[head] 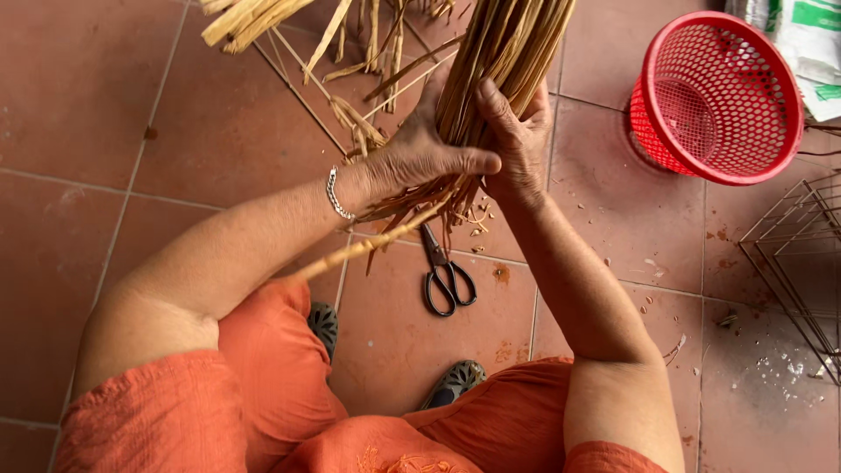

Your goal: The person trims the ends of a bundle of dried leaves using shears, then ties the bundle with a strip of dried leaf material. The trimmed pieces fall onto the tiled floor.

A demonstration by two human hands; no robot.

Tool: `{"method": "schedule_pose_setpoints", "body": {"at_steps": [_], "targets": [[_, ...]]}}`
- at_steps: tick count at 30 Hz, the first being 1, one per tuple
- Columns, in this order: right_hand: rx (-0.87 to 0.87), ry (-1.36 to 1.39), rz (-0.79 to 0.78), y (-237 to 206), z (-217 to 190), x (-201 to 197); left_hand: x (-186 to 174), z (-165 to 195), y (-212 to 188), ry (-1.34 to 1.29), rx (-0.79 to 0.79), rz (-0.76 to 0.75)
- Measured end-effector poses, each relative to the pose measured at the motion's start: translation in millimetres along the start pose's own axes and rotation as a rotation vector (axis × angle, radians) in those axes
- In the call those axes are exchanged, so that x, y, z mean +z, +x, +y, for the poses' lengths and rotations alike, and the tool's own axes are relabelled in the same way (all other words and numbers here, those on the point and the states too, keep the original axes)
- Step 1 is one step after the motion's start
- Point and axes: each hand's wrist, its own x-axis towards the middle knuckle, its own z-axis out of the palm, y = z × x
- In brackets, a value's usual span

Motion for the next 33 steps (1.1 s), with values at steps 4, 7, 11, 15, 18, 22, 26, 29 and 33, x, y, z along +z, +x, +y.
{"method": "schedule_pose_setpoints", "body": {"at_steps": [4,7,11,15,18,22,26,29,33], "targets": [[-0.069,-0.050,0.104,8,5,4,7,-8,-8,-0.004,-0.083,-0.010],[-0.052,0.068,0.085,11,5,5,11,-11,-10,0.073,-0.093,0.022],[0.039,0.097,0.148,12,11,6,13,-12,-12,-0.254,-0.241,0.049],[0.070,0.076,0.147,11,21,1,9,-14,-9,-0.313,-0.482,-0.006],[0.139,0.035,0.119,20,27,-8,-1,-20,-7,-0.127,-0.552,0.039],[0.136,0.102,-0.064,31,29,-28,-27,-32,-10,0.525,-0.716,0.068],[0.166,0.211,-0.021,33,37,-42,-48,-40,-16,1.152,-0.362,-0.183],[0.205,0.279,-0.030,30,45,-57,-49,-38,-18,1.164,-0.499,-0.119],[0.268,0.318,0.006,25,62,-82,-39,-32,-22,1.035,-0.646,-0.076]]}}
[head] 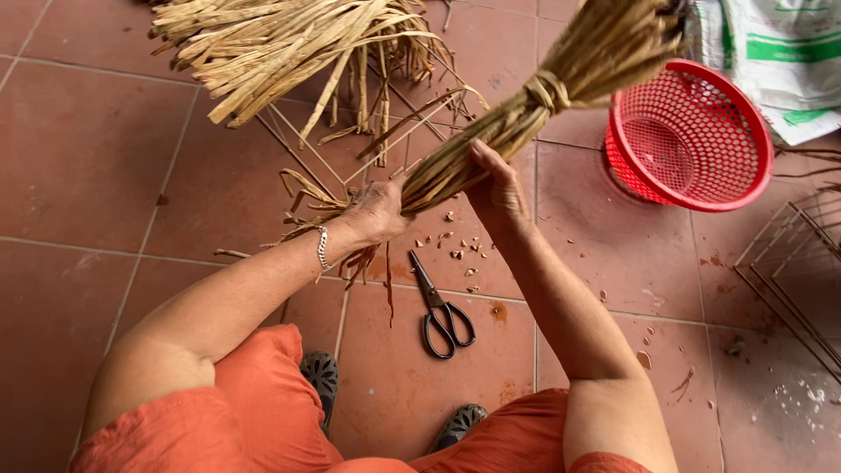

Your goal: The person trims the ends of a bundle of dried leaves using shears, then ties the bundle with a strip of dried leaf material. The trimmed pieces fall onto the tiled floor.

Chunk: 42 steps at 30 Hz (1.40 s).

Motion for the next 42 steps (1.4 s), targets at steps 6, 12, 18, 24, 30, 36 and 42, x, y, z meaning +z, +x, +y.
{"method": "schedule_pose_setpoints", "body": {"at_steps": [6,12,18,24,30,36,42], "targets": [[0.089,-0.024,0.006,-14,11,-8,6,-13,0,0.055,-0.046,0.002],[0.008,-0.204,-0.253,-25,-12,21,6,-41,9,0.062,0.012,0.111],[0.088,-0.687,-0.152,-11,-8,20,-56,-77,-1,-0.208,0.211,0.589],[-0.157,-1.208,-0.113,23,34,21,-109,-102,-26,-0.335,0.163,0.837],[-0.539,-1.787,-0.298,125,62,49,-124,-107,-28,-0.347,0.085,0.859],[-0.308,-2.077,-0.273,201,105,75,-118,-107,-34,-0.343,0.127,0.869],[-0.253,-2.372,-0.321,221,103,83,-114,-104,-38,-0.594,-0.084,0.735]]}}
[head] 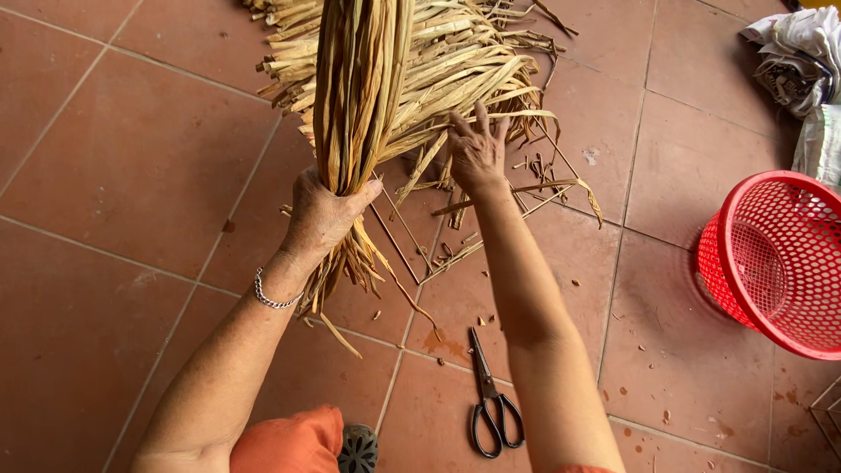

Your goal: The person trims the ends of a bundle of dried leaves using shears, then ties the bundle with a strip of dried leaf material. The trimmed pieces fall onto the tiled floor.

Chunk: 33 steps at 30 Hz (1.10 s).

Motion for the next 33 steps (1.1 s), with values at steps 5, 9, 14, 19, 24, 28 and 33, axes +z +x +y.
{"method": "schedule_pose_setpoints", "body": {"at_steps": [5,9,14,19,24,28,33], "targets": [[-0.165,-0.127,0.143,-31,23,-28,4,5,-1,0.077,0.226,-0.017],[-0.213,-0.177,0.218,-53,31,-58,11,19,-3,-0.048,-0.059,-0.113],[-0.095,0.266,0.245,-88,39,-94,15,36,-10,-0.036,0.056,-0.132],[0.118,0.762,0.259,-151,59,-112,29,45,-14,0.174,0.319,-0.216],[0.314,1.254,0.184,-213,60,-96,73,57,-44,0.025,0.157,-0.485],[0.337,1.512,0.107,-247,53,-72,105,63,-68,0.032,0.187,-0.610],[0.200,1.812,0.087,-263,48,-55,126,67,-74,0.135,0.084,-0.717]]}}
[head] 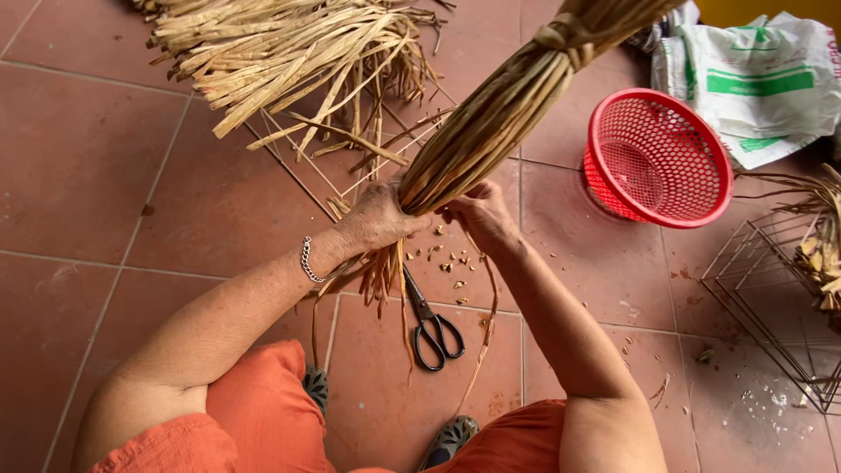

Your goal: The person trims the ends of a bundle of dried leaves using shears, then ties the bundle with a strip of dried leaf material. The trimmed pieces fall onto the tiled floor.

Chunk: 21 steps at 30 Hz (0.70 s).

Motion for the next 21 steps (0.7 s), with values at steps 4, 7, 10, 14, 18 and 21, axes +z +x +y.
{"method": "schedule_pose_setpoints", "body": {"at_steps": [4,7,10,14,18,21], "targets": [[0.099,-0.110,0.043,0,2,13,6,-5,7,0.026,0.035,0.038],[0.148,-0.211,0.057,-5,-7,24,6,-19,14,0.045,0.135,0.108],[0.156,-0.327,-0.035,-16,-25,30,0,-35,21,0.263,0.343,0.302],[0.167,-0.259,-0.136,-31,-43,38,-5,-45,23,0.554,0.101,0.293],[-0.025,-0.336,-0.309,-32,-46,52,-4,-43,17,0.615,0.022,0.224],[-0.435,-0.759,-0.291,-32,-42,63,-1,-41,14,0.701,0.043,0.155]]}}
